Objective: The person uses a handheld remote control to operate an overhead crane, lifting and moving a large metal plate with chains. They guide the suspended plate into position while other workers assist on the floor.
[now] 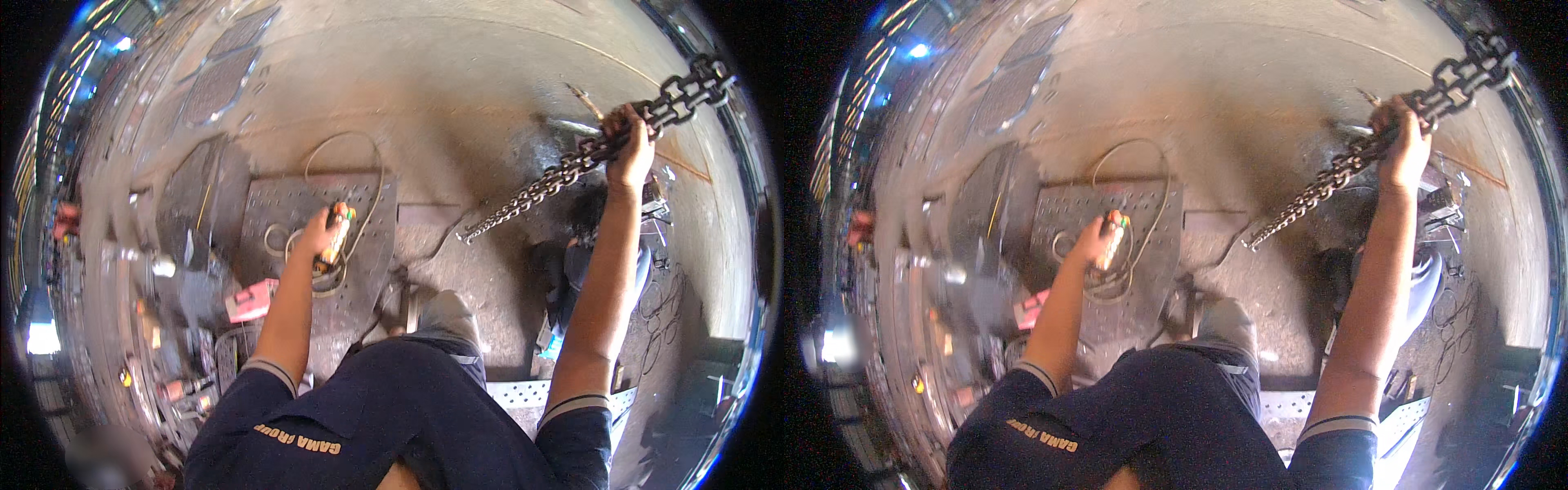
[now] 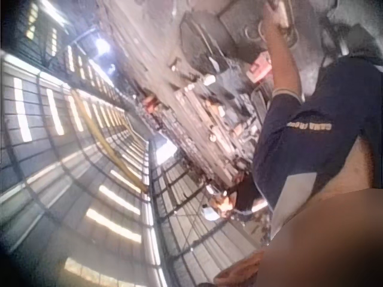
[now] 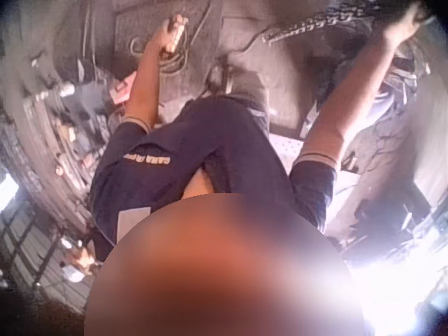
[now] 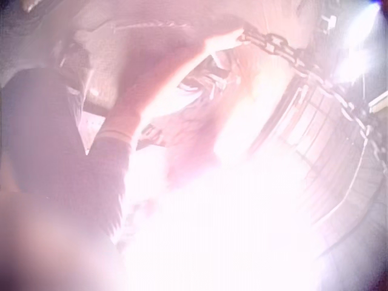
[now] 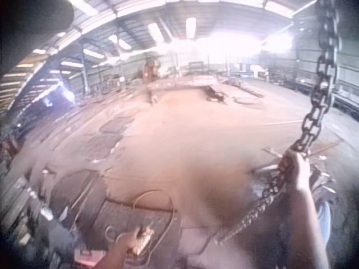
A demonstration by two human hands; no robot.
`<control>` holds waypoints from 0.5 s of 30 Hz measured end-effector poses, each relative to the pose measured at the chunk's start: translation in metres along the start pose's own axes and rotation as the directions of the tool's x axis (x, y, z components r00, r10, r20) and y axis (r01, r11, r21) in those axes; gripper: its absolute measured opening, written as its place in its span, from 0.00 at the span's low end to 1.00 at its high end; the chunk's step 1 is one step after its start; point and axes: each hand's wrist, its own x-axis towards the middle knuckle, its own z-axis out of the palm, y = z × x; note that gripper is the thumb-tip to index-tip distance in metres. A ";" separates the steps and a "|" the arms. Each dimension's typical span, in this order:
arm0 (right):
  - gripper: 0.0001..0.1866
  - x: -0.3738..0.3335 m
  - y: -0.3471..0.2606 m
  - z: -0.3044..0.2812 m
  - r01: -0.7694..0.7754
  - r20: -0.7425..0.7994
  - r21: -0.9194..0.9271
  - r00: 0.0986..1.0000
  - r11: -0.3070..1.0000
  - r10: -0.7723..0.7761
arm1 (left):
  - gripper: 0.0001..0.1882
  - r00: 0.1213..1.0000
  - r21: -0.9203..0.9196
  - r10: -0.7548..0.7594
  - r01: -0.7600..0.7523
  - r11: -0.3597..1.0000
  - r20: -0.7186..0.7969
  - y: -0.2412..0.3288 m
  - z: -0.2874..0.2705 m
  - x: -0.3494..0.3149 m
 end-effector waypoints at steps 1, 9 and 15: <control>0.07 0.016 0.011 0.002 -0.006 -0.024 0.007 1.000 1.000 0.006 | 0.40 0.997 0.077 -0.021 0.015 0.997 0.074 0.005 0.012 0.017; 0.10 0.151 0.097 0.008 0.059 0.115 0.051 0.991 0.997 -0.064 | 0.35 0.768 0.103 -0.328 0.327 0.939 0.550 -0.020 0.099 0.042; 0.13 0.242 0.137 0.010 -0.008 0.112 0.197 0.994 0.980 -0.015 | 0.26 0.675 -0.132 -0.458 0.632 0.764 0.579 -0.046 0.080 0.044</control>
